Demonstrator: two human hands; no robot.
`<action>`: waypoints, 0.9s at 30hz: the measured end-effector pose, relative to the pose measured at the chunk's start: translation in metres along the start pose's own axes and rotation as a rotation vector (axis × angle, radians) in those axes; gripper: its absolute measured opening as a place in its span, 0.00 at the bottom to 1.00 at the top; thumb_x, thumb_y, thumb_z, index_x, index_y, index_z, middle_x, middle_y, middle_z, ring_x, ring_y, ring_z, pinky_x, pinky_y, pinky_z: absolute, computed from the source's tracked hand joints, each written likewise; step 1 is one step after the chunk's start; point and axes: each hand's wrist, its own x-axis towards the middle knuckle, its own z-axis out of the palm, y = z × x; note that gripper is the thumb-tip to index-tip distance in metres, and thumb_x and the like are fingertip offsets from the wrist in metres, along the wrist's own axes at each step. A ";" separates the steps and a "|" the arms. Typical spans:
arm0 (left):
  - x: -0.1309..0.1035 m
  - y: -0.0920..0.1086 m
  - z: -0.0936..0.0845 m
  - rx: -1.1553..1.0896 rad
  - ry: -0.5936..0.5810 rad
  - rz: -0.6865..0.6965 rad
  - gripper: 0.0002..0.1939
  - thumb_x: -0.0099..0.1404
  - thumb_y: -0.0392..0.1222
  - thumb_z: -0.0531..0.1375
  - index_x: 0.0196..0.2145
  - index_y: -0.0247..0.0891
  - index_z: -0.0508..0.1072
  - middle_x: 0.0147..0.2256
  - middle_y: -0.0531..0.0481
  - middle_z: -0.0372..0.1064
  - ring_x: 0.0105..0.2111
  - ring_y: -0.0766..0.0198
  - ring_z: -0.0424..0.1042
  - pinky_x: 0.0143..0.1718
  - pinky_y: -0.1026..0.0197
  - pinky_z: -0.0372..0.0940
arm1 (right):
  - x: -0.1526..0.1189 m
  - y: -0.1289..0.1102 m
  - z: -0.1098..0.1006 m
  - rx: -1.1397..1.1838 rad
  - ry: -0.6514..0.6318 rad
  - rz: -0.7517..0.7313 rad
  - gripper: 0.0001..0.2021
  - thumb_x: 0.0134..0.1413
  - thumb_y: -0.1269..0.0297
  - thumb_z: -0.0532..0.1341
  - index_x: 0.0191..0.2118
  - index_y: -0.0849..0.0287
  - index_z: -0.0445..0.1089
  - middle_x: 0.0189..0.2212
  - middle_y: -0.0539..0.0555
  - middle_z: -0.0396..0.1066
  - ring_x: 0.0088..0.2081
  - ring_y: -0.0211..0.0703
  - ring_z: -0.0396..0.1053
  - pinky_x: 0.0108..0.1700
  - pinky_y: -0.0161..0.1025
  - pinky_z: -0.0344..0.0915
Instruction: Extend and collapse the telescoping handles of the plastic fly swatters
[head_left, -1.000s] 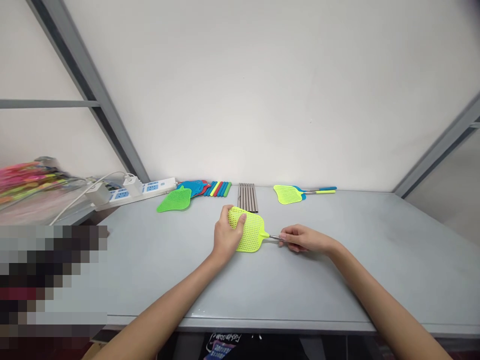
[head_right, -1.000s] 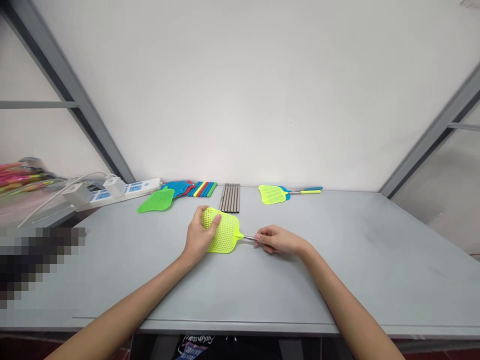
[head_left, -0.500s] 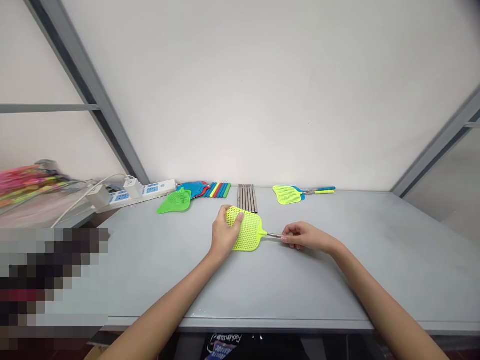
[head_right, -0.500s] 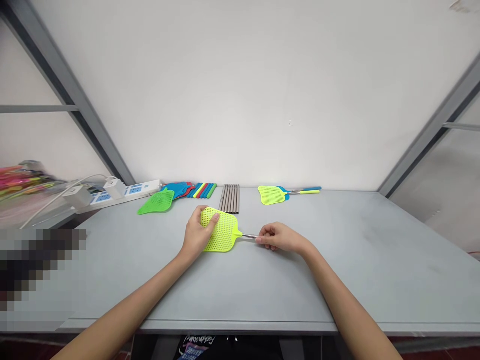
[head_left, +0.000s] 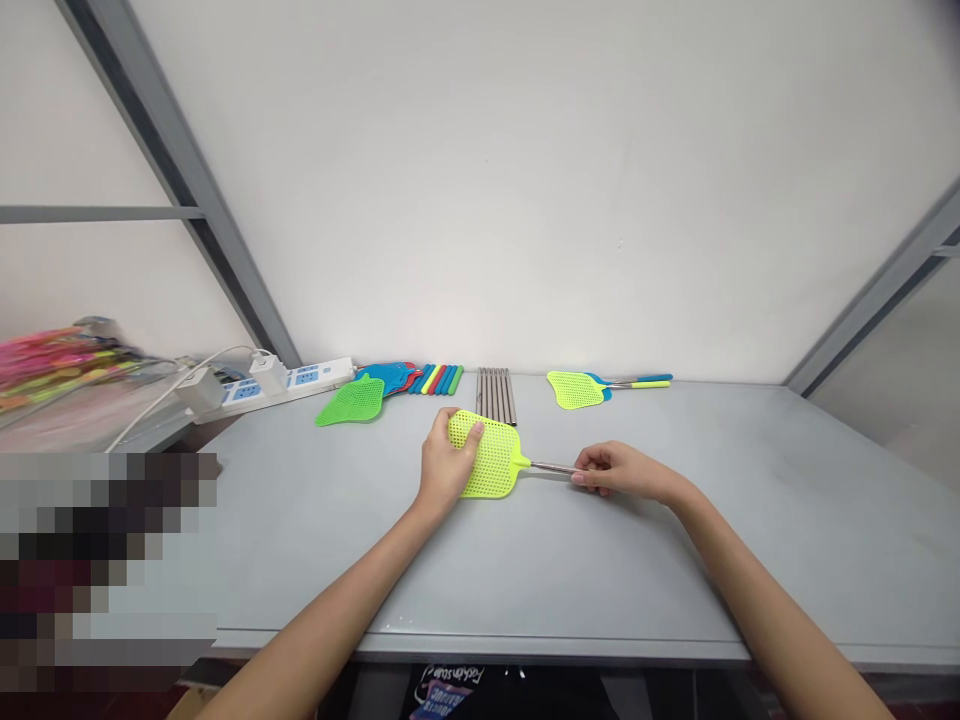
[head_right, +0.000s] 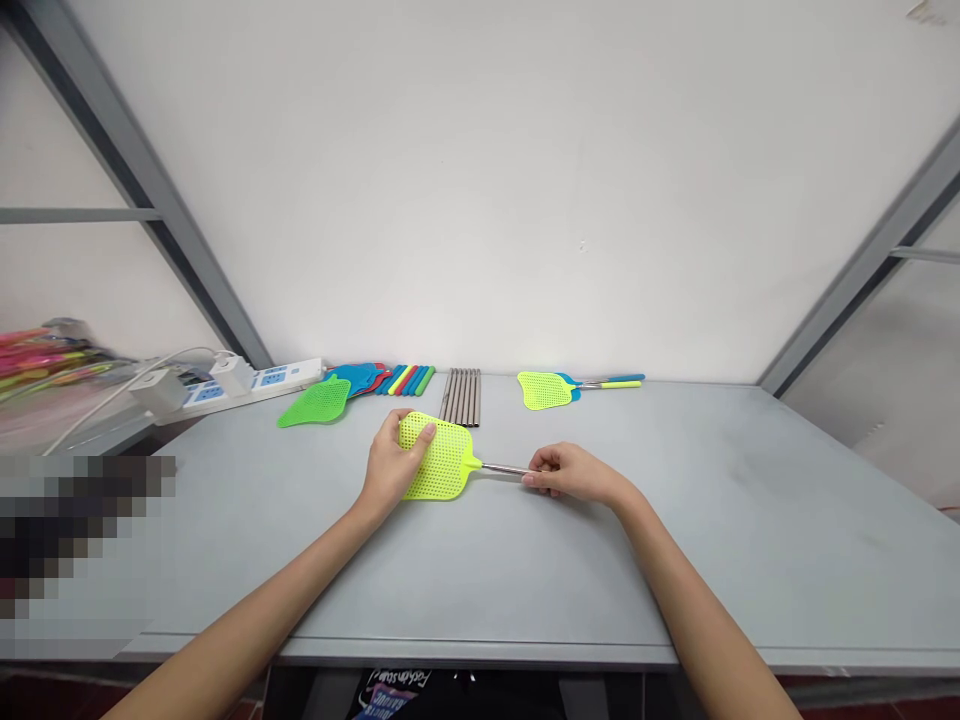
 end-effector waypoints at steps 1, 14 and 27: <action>0.000 0.000 0.000 0.002 0.000 -0.001 0.14 0.56 0.50 0.52 0.36 0.39 0.62 0.31 0.52 0.66 0.31 0.63 0.67 0.32 0.62 0.60 | 0.000 0.000 0.000 -0.018 0.014 0.001 0.15 0.44 0.52 0.57 0.28 0.61 0.67 0.22 0.50 0.64 0.25 0.37 0.61 0.28 0.34 0.60; -0.004 -0.008 0.002 0.112 -0.007 -0.054 0.16 0.57 0.50 0.51 0.40 0.40 0.60 0.31 0.50 0.67 0.31 0.58 0.68 0.31 0.60 0.60 | 0.007 0.002 0.011 -0.091 0.011 -0.097 0.16 0.49 0.54 0.52 0.21 0.62 0.62 0.17 0.47 0.56 0.20 0.33 0.51 0.23 0.33 0.49; -0.016 0.007 -0.003 0.112 0.047 0.037 0.18 0.57 0.50 0.51 0.43 0.40 0.59 0.30 0.51 0.65 0.28 0.61 0.67 0.30 0.63 0.59 | 0.007 0.003 0.016 0.118 -0.183 -0.020 0.19 0.51 0.51 0.49 0.19 0.61 0.56 0.14 0.44 0.47 0.17 0.30 0.43 0.19 0.31 0.42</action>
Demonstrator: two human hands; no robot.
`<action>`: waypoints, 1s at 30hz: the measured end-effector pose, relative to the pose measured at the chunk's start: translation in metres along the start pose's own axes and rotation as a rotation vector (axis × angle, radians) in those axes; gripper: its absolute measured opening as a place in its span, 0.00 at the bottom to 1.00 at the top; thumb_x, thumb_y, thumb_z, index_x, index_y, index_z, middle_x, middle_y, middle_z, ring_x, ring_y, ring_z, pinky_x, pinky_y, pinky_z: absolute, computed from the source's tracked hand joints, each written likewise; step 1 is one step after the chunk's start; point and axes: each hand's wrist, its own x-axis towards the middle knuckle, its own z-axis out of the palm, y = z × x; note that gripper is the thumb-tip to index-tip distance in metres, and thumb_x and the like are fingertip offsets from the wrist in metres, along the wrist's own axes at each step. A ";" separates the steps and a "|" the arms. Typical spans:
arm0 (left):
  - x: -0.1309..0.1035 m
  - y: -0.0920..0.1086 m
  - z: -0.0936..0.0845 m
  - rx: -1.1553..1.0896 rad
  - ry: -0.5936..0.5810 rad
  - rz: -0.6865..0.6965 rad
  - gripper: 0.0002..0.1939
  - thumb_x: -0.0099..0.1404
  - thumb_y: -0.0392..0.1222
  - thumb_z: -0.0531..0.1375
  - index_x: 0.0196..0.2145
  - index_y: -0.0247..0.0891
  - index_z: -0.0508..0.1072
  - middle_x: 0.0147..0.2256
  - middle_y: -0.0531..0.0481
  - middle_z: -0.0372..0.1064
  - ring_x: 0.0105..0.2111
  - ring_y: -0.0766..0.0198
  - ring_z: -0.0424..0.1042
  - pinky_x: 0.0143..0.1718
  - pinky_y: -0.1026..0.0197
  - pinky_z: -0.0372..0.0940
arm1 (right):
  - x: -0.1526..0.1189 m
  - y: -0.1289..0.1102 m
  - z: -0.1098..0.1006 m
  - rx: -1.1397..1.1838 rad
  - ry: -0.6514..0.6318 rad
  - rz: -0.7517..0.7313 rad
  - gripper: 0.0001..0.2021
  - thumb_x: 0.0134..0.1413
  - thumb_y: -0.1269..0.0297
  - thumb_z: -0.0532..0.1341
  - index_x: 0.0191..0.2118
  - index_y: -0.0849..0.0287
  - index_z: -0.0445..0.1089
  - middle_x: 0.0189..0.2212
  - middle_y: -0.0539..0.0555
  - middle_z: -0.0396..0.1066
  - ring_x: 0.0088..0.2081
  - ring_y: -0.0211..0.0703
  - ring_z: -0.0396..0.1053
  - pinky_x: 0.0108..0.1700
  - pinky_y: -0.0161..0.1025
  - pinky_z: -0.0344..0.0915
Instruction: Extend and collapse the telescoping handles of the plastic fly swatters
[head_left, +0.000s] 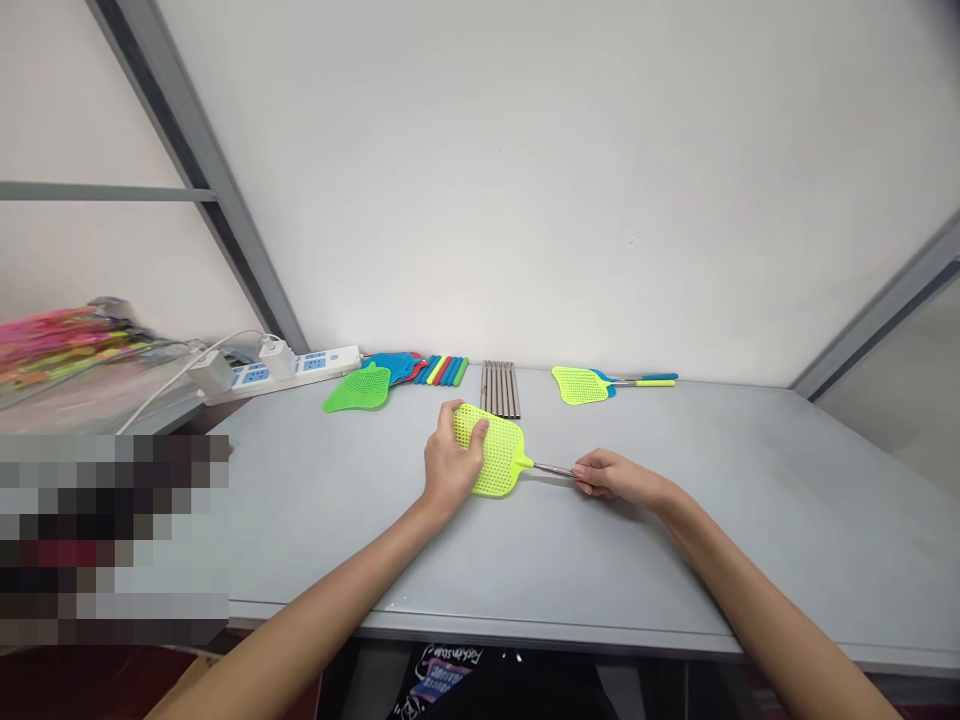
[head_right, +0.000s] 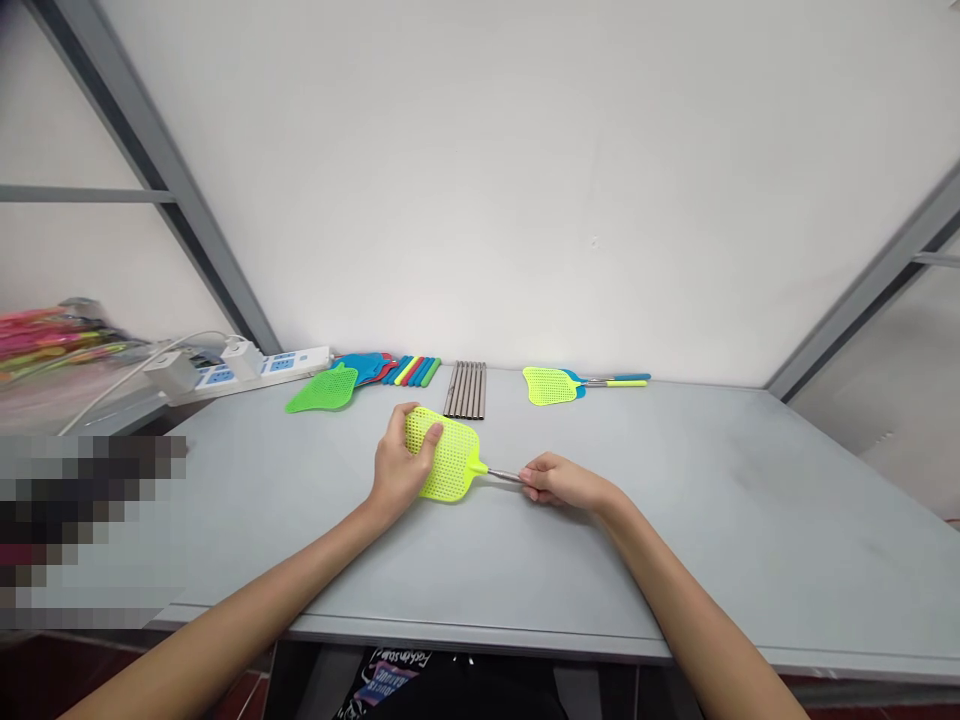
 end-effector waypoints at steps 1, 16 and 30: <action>-0.001 0.001 0.000 -0.010 -0.007 0.017 0.18 0.58 0.50 0.51 0.43 0.40 0.59 0.30 0.51 0.65 0.28 0.61 0.67 0.30 0.63 0.59 | 0.000 0.000 0.000 0.027 -0.031 0.017 0.19 0.50 0.51 0.49 0.19 0.61 0.56 0.13 0.43 0.45 0.16 0.30 0.41 0.18 0.31 0.40; 0.006 -0.007 0.007 -0.103 -0.091 0.002 0.15 0.57 0.49 0.52 0.40 0.40 0.59 0.30 0.52 0.65 0.29 0.62 0.66 0.31 0.62 0.59 | -0.001 0.004 -0.003 0.195 -0.120 0.059 0.18 0.53 0.53 0.50 0.26 0.65 0.65 0.14 0.44 0.50 0.13 0.27 0.44 0.15 0.30 0.41; 0.017 -0.010 0.003 -0.123 -0.078 -0.019 0.14 0.56 0.48 0.53 0.38 0.40 0.61 0.31 0.52 0.66 0.31 0.62 0.66 0.32 0.63 0.60 | -0.015 -0.001 -0.014 0.033 0.012 0.070 0.21 0.50 0.47 0.51 0.30 0.63 0.64 0.19 0.49 0.62 0.16 0.29 0.51 0.20 0.31 0.51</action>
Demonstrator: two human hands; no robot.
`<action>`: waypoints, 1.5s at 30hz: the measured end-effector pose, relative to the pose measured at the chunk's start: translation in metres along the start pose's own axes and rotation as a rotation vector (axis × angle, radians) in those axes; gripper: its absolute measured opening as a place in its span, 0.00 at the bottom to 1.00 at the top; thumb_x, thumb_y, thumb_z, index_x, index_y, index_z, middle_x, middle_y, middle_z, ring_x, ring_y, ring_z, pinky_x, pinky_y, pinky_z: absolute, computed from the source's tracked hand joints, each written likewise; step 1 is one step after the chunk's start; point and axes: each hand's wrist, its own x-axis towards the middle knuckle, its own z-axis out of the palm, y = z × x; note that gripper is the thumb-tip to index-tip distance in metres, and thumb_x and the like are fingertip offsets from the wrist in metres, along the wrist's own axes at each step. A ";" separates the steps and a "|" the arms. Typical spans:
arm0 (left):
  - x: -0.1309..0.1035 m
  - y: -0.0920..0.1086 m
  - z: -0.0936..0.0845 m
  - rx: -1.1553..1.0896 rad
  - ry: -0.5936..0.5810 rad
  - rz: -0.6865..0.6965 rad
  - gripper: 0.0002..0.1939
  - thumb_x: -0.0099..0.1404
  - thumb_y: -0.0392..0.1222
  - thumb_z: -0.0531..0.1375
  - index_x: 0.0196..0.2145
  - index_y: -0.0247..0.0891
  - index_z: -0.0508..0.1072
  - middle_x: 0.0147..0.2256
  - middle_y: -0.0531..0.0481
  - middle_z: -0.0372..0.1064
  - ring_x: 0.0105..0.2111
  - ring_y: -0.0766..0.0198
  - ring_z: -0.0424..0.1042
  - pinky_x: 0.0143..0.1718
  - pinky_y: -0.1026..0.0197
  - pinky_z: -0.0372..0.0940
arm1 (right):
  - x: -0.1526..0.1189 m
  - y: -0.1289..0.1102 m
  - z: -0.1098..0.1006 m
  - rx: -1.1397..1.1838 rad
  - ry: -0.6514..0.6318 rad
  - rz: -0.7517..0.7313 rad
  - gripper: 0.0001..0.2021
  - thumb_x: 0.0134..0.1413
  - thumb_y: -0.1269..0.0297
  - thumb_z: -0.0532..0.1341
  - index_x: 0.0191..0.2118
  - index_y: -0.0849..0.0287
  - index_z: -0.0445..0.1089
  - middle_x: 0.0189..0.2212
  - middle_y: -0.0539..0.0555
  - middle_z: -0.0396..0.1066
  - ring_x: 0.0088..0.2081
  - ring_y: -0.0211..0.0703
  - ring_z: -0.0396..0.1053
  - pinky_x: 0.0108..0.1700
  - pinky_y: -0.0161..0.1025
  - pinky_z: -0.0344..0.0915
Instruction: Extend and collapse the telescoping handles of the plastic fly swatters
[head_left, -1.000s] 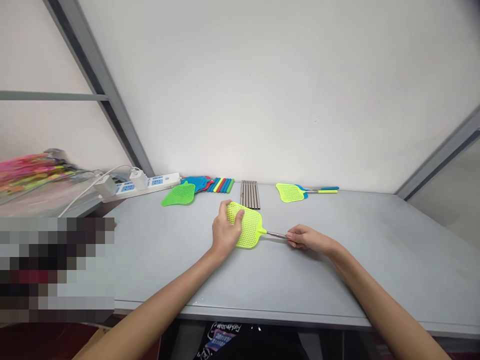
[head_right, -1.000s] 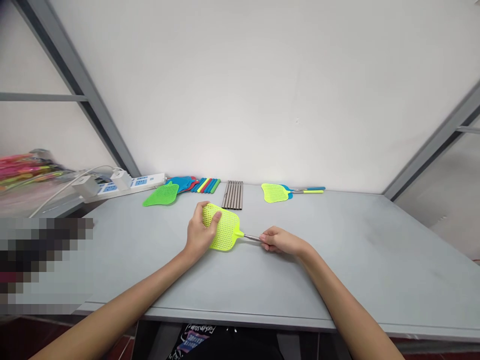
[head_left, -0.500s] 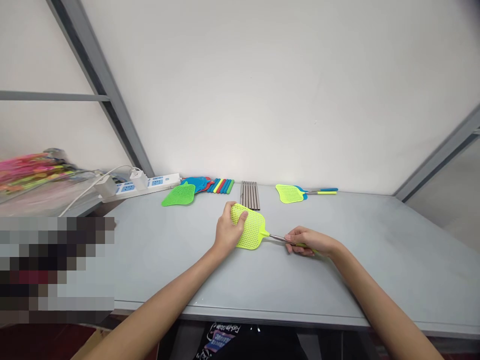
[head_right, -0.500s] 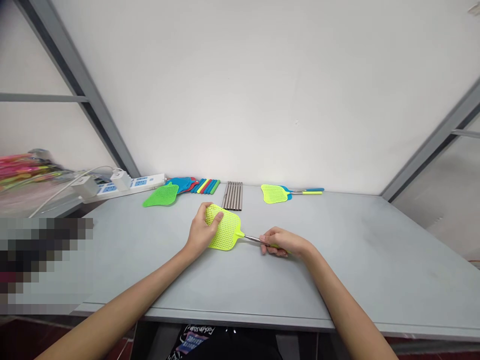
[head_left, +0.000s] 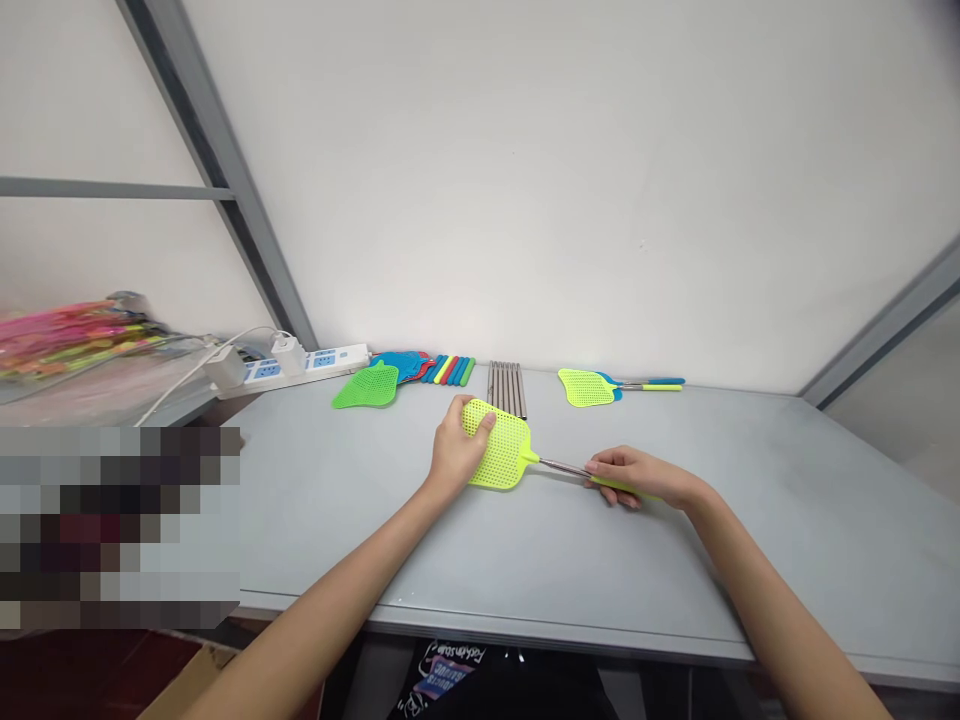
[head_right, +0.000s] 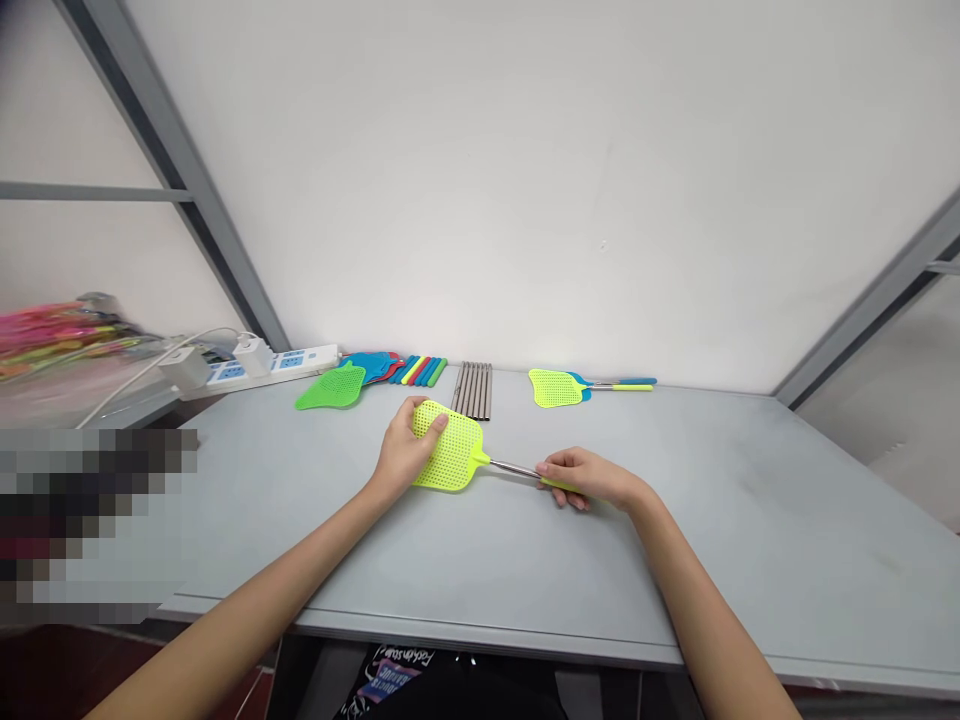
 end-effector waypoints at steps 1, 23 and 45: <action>0.002 -0.001 -0.001 0.003 0.009 -0.004 0.14 0.56 0.48 0.53 0.38 0.39 0.61 0.32 0.51 0.66 0.32 0.62 0.66 0.33 0.62 0.60 | -0.002 0.000 -0.002 -0.018 0.021 0.005 0.20 0.50 0.47 0.51 0.29 0.62 0.63 0.19 0.49 0.62 0.16 0.29 0.51 0.20 0.32 0.51; 0.003 -0.008 -0.003 0.122 0.036 -0.092 0.16 0.57 0.51 0.51 0.41 0.42 0.60 0.31 0.50 0.67 0.31 0.59 0.68 0.31 0.61 0.59 | 0.006 0.009 -0.008 0.063 0.144 -0.006 0.19 0.44 0.49 0.57 0.25 0.63 0.67 0.16 0.46 0.52 0.17 0.30 0.46 0.18 0.33 0.39; 0.001 -0.010 -0.002 0.075 -0.015 -0.095 0.16 0.57 0.51 0.51 0.40 0.40 0.60 0.31 0.50 0.68 0.31 0.59 0.68 0.31 0.61 0.60 | 0.002 0.010 -0.009 0.035 0.136 0.034 0.20 0.44 0.47 0.56 0.25 0.63 0.67 0.16 0.46 0.53 0.17 0.29 0.46 0.18 0.33 0.40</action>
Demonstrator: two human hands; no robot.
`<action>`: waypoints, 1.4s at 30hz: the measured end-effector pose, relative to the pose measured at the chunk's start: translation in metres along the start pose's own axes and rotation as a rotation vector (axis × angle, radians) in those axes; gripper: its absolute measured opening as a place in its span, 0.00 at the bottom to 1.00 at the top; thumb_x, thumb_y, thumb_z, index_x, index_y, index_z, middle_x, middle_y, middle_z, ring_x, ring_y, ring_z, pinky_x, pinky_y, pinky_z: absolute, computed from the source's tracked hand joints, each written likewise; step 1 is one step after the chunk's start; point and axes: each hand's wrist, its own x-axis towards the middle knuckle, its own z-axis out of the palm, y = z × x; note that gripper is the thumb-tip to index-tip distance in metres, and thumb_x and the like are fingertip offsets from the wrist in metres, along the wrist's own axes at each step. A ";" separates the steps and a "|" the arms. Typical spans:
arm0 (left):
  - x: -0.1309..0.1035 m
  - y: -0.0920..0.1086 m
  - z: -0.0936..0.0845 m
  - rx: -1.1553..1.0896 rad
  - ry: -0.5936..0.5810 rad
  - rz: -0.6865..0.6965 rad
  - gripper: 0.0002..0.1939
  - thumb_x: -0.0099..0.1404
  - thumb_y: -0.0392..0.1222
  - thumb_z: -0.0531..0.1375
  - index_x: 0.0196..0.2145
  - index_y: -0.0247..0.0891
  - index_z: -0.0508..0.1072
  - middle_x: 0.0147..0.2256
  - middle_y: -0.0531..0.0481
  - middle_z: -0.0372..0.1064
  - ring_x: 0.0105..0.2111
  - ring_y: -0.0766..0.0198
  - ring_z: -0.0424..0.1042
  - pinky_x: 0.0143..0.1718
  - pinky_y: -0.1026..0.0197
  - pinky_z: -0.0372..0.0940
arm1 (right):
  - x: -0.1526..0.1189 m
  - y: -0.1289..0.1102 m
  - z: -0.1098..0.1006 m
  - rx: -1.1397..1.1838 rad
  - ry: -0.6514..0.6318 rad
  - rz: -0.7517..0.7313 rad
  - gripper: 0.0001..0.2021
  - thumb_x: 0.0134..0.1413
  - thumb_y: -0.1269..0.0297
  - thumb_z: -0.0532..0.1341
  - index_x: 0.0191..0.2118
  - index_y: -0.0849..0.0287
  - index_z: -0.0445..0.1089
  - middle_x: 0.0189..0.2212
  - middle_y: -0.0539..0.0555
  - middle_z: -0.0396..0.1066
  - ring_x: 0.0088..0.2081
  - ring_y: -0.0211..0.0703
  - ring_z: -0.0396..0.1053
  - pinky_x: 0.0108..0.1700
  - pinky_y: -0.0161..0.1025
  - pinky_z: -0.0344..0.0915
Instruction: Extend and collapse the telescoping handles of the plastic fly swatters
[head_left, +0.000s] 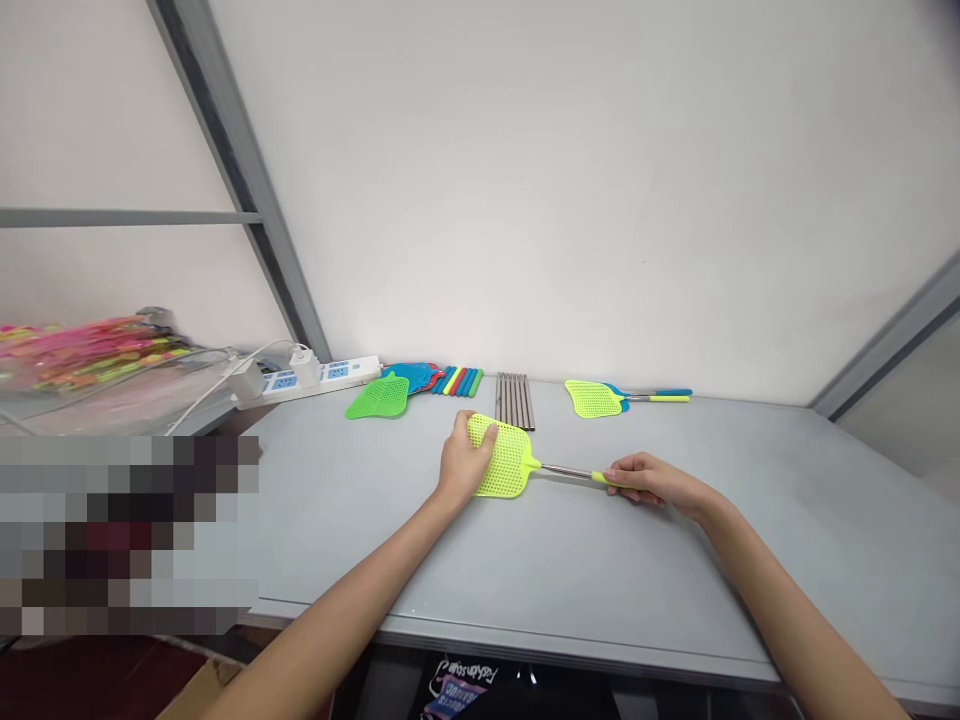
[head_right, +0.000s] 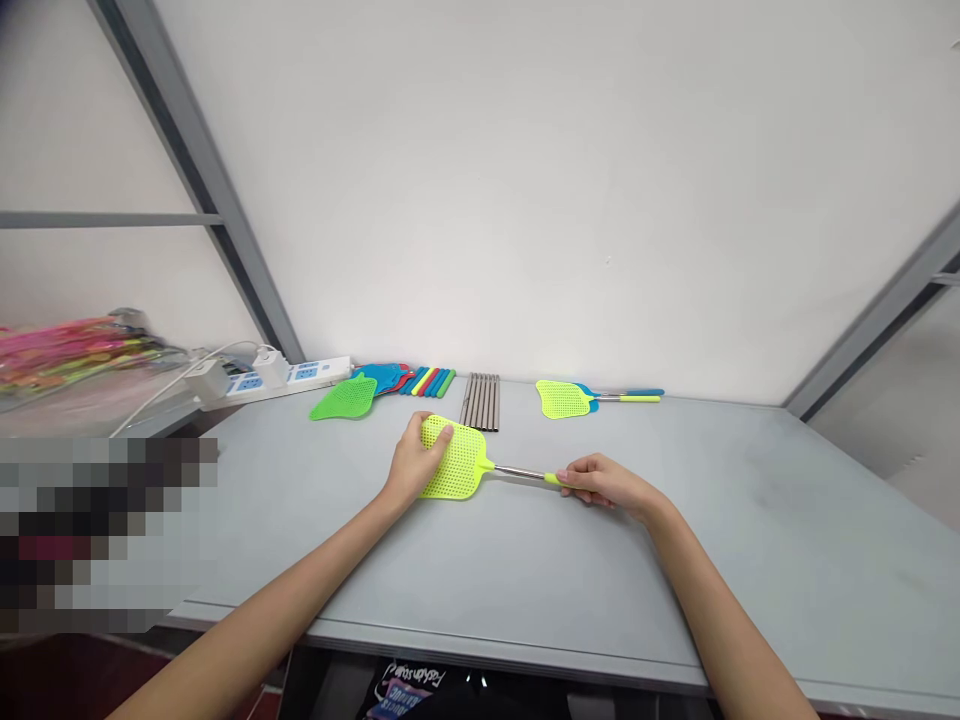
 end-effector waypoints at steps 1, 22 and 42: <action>0.000 0.000 0.000 -0.001 -0.004 -0.001 0.16 0.57 0.51 0.51 0.40 0.40 0.60 0.31 0.50 0.68 0.31 0.59 0.68 0.31 0.61 0.60 | 0.000 0.001 0.000 -0.002 0.001 0.003 0.20 0.44 0.47 0.56 0.25 0.63 0.67 0.16 0.46 0.53 0.17 0.29 0.46 0.18 0.33 0.40; 0.002 -0.004 0.000 -0.005 -0.035 -0.038 0.14 0.58 0.50 0.49 0.38 0.40 0.61 0.32 0.48 0.68 0.34 0.57 0.68 0.34 0.58 0.60 | 0.002 0.004 0.000 -0.008 0.009 0.003 0.21 0.45 0.46 0.55 0.26 0.63 0.67 0.16 0.46 0.52 0.17 0.29 0.46 0.18 0.32 0.41; 0.004 -0.003 -0.001 0.005 -0.050 -0.044 0.14 0.58 0.50 0.49 0.38 0.40 0.61 0.32 0.48 0.68 0.33 0.57 0.68 0.34 0.58 0.60 | -0.001 0.001 0.000 -0.017 0.009 -0.013 0.21 0.46 0.46 0.54 0.26 0.63 0.67 0.16 0.46 0.53 0.17 0.29 0.46 0.18 0.32 0.42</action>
